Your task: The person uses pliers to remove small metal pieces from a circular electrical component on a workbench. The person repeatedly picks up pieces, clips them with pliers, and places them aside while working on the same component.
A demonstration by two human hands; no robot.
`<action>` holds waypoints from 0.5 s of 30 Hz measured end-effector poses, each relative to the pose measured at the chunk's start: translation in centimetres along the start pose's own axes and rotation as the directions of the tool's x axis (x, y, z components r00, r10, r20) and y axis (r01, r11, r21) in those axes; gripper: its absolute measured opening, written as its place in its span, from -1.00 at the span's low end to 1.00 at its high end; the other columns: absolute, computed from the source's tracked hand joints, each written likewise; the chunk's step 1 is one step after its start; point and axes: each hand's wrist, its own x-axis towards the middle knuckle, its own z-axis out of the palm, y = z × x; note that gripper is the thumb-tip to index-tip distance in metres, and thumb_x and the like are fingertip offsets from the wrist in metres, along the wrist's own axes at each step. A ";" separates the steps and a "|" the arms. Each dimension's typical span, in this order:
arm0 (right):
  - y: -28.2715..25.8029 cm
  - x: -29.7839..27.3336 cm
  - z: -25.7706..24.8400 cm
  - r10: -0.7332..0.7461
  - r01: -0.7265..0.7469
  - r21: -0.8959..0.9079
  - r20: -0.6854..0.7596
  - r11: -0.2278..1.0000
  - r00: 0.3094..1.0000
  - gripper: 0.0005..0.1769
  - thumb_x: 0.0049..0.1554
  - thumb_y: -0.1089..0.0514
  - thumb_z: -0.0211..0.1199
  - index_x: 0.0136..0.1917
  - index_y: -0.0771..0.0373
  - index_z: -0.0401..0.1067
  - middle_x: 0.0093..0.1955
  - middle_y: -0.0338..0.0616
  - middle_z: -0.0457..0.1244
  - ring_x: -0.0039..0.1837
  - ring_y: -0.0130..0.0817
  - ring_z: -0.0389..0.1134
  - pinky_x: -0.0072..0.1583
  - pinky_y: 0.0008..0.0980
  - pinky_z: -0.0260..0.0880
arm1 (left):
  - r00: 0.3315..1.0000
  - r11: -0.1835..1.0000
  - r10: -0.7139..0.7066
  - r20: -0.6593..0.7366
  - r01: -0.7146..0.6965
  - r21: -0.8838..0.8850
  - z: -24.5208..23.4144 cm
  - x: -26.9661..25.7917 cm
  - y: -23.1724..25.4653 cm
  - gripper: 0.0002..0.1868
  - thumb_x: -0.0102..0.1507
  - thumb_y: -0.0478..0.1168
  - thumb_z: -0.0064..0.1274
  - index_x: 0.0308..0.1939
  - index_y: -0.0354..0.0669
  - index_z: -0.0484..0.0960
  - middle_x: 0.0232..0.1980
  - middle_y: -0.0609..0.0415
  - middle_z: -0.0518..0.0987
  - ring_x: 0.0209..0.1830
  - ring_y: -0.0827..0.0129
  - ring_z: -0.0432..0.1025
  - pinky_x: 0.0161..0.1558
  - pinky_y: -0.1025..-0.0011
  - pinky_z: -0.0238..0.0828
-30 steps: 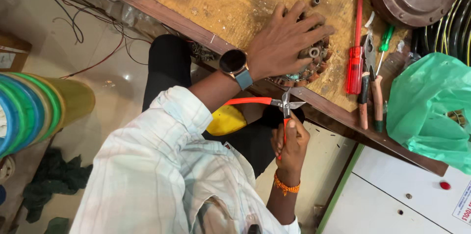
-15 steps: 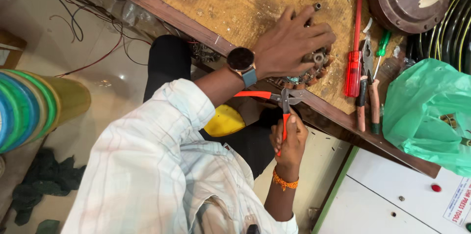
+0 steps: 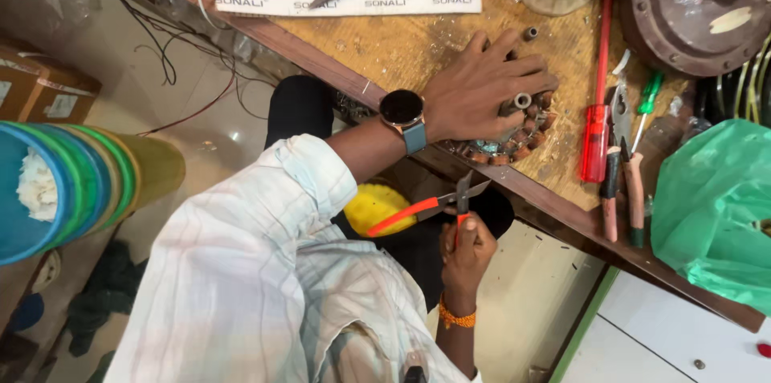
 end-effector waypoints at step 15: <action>-4.9 -0.4 0.9 0.036 -0.046 -0.207 -0.051 0.977 0.998 -0.49 0.37 -0.05 0.02 0.06 0.49 0.51 -0.52 -0.32 0.02 -0.50 -0.63 -0.02 -0.45 -0.56 -0.08 | 0.997 0.999 0.033 -0.063 -0.031 0.024 -0.6 -0.3 0.4 -0.41 0.17 -0.03 0.01 0.31 0.07 0.45 0.30 0.00 0.42 0.45 -0.07 0.13 0.22 -0.15 0.19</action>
